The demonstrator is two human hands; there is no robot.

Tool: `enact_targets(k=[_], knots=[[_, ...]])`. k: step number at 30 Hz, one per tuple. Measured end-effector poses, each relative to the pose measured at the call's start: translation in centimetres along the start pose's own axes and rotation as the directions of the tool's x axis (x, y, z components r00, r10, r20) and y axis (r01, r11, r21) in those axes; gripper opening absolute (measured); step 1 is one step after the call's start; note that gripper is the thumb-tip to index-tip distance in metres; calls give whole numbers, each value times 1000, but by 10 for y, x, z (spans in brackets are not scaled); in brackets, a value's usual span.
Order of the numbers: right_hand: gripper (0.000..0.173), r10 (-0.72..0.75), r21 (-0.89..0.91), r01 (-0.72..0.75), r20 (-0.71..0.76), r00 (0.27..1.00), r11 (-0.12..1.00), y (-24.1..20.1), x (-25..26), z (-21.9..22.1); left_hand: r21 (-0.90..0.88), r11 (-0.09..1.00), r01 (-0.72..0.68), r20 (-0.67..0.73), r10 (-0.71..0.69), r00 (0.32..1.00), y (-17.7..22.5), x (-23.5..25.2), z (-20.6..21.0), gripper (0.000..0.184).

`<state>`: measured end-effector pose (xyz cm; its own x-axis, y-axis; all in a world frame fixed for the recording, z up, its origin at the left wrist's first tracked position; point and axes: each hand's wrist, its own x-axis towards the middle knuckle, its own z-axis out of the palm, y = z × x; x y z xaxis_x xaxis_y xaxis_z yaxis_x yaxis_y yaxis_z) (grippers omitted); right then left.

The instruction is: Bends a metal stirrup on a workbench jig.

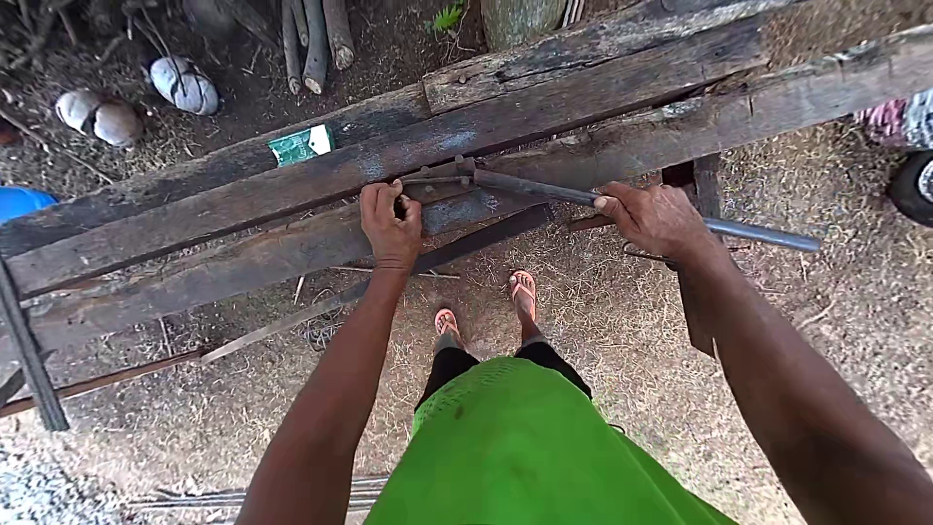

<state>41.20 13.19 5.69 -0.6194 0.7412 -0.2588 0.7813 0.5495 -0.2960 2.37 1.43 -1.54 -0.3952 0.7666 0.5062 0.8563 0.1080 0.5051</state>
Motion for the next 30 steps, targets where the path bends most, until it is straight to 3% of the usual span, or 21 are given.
enact_targets(k=[6,10,13,15,20,24,27,30], knots=[[61,332,125,-317,-125,935,940,-77,-56,53,4,1000,-15,-1,15,1000,-1,0,0,19],[54,662,269,-630,-39,749,729,-178,-71,92,-24,1000,2,46,-1,999,3,2,-6,22],[53,781,369,-742,64,621,560,-244,-64,115,-60,998,11,85,-5,996,4,3,-9,24],[54,763,413,-708,47,645,573,-249,-68,121,-80,997,21,146,-9,989,1,3,-14,27],[52,571,406,-556,95,815,725,-205,-82,107,-127,992,18,207,9,978,5,5,-22,28],[58,501,353,-513,132,855,783,-190,-85,104,-122,992,7,167,14,986,4,3,-15,27],[54,408,487,-393,81,909,780,-176,-85,117,-100,995,1,137,12,991,2,4,-11,24],[51,344,676,-324,110,933,662,-169,-86,124,-74,997,-6,90,13,996,2,0,-8,22]])
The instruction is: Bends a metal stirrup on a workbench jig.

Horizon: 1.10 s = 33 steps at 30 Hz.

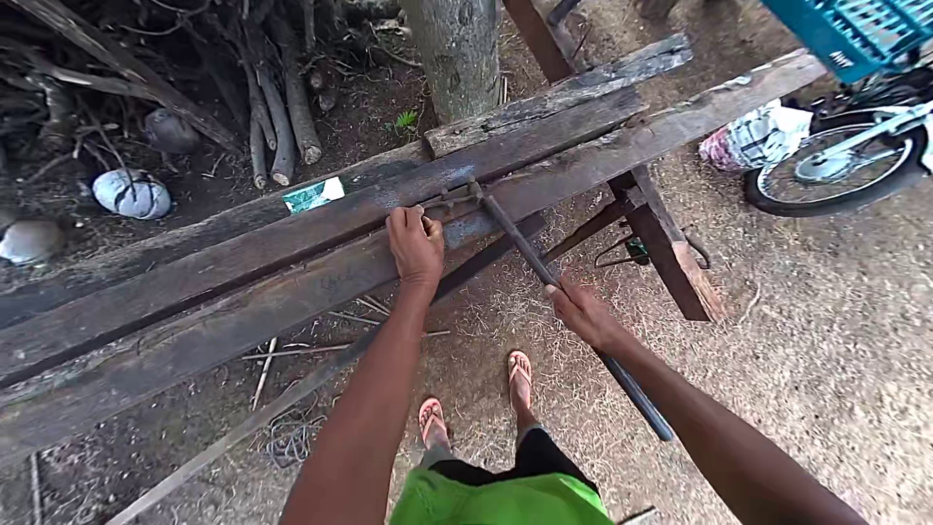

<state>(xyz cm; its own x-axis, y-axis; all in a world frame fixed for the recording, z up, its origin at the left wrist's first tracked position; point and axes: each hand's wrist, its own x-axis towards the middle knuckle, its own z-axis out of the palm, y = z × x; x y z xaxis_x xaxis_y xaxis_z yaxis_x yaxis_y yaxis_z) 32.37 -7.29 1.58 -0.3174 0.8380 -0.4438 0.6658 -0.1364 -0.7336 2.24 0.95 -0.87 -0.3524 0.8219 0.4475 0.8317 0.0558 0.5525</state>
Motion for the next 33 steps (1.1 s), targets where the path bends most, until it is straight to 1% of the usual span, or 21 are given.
enact_targets(k=[2,5,8,11,15,18,20,24,30,33], knots=[[47,-16,156,9,42,999,988,2,3,0,8,1000,-4,-28,4,1000,1,1,1,21],[38,-39,365,3,89,995,931,2,6,0,33,999,-14,-64,17,998,0,2,3,20],[35,-16,522,-72,161,987,850,-3,1,-2,48,999,-19,-81,23,996,-1,0,5,19],[32,-32,641,-133,239,971,755,-2,2,-2,49,999,-18,-101,23,995,-1,1,7,17],[33,-70,728,-189,309,948,659,-1,4,0,47,999,-9,-93,14,996,-1,0,7,18],[35,-131,808,-249,370,920,533,4,5,0,38,999,-10,-43,11,999,-1,-5,4,17],[36,-159,841,-280,390,907,463,3,4,0,34,999,-15,-52,17,999,-2,-5,5,17],[36,-132,842,-272,370,920,466,-2,0,3,32,999,-12,-111,15,994,0,-1,8,17],[35,-38,822,-239,301,953,517,-15,-6,21,36,999,32,-102,-29,994,3,1,8,17],[35,-7,851,-225,259,966,475,-23,-9,40,47,998,44,-113,-39,993,3,1,9,17]])
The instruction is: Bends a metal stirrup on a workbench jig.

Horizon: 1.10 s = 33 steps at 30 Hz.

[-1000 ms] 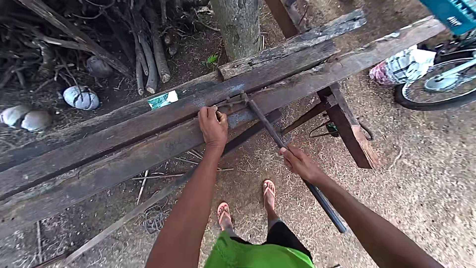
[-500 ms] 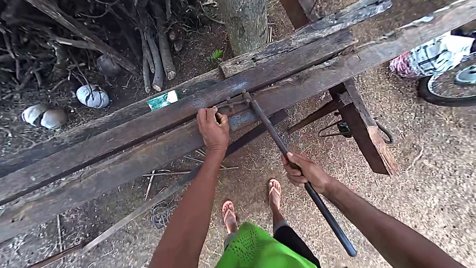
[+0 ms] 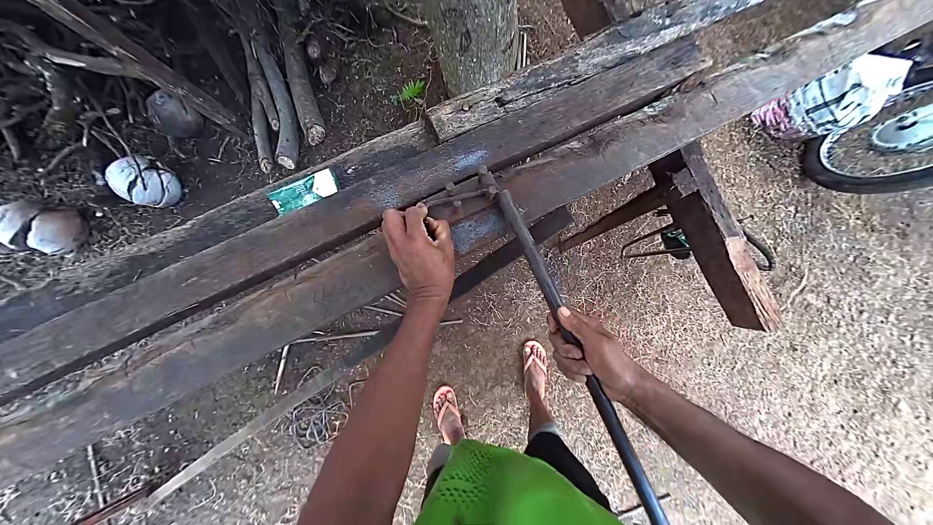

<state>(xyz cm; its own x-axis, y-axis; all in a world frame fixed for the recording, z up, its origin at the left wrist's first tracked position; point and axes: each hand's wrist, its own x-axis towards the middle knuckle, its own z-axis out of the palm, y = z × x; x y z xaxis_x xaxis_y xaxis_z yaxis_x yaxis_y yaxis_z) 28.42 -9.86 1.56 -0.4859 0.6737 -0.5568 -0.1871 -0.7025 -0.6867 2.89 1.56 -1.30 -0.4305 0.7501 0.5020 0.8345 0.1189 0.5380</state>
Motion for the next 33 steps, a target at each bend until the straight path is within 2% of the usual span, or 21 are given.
enact_targets(k=[12,18,21,25,29,33], knots=[[38,-135,53,149,-202,970,987,47,21,61,-36,999,-3,20,3,1000,-1,0,-2,19],[39,-185,97,218,-272,944,971,67,39,92,-43,998,-38,113,42,993,-6,-4,-7,22],[39,-186,79,210,-234,954,975,62,37,82,-30,999,-27,59,29,998,-3,1,-6,20],[37,-200,-78,188,-188,962,979,63,25,54,-43,999,-3,74,6,997,1,1,-8,23],[36,-176,-165,145,-189,966,976,87,-6,45,-43,999,16,70,-13,997,1,1,-9,22],[35,-161,-215,107,-252,954,971,121,-27,48,-30,999,33,87,-30,996,2,1,-9,23]])
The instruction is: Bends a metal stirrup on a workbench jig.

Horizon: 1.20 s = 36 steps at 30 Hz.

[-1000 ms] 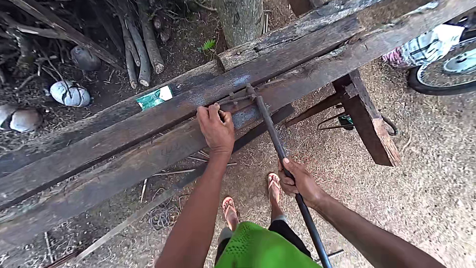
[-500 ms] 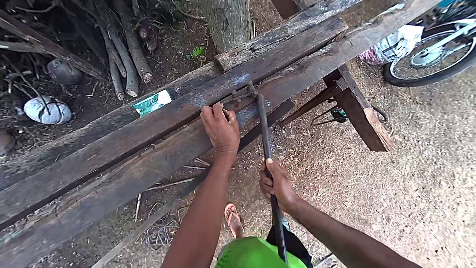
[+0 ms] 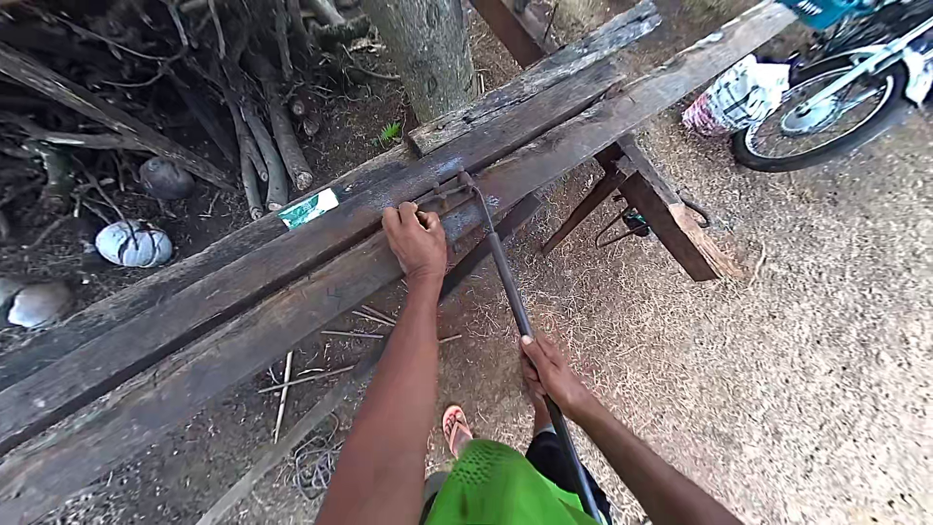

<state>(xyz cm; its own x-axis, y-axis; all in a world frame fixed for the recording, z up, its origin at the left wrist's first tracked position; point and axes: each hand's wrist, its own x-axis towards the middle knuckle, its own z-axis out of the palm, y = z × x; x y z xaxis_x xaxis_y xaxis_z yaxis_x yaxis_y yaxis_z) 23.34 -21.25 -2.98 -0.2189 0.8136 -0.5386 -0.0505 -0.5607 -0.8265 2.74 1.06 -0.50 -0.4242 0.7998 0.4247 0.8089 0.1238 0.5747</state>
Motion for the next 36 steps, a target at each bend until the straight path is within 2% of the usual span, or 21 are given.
enact_targets(k=[6,17,28,31,36], knots=[[40,-34,-102,27,-70,997,994,28,-17,-4,-6,1000,1,16,-1,1000,-1,-1,-2,25],[49,-25,-437,-44,-150,988,898,3,-21,-33,-45,989,-142,28,143,989,-13,-2,-6,26],[46,-21,-491,-16,-70,997,871,-10,-11,-76,-32,989,-142,60,144,988,-11,1,-4,25],[50,3,-503,-47,-88,996,863,-5,-15,-61,-43,991,-126,58,129,990,-10,2,-5,25],[53,-58,-569,-68,-201,978,819,-3,-25,-29,-61,993,-98,88,103,991,-13,-5,-5,25]])
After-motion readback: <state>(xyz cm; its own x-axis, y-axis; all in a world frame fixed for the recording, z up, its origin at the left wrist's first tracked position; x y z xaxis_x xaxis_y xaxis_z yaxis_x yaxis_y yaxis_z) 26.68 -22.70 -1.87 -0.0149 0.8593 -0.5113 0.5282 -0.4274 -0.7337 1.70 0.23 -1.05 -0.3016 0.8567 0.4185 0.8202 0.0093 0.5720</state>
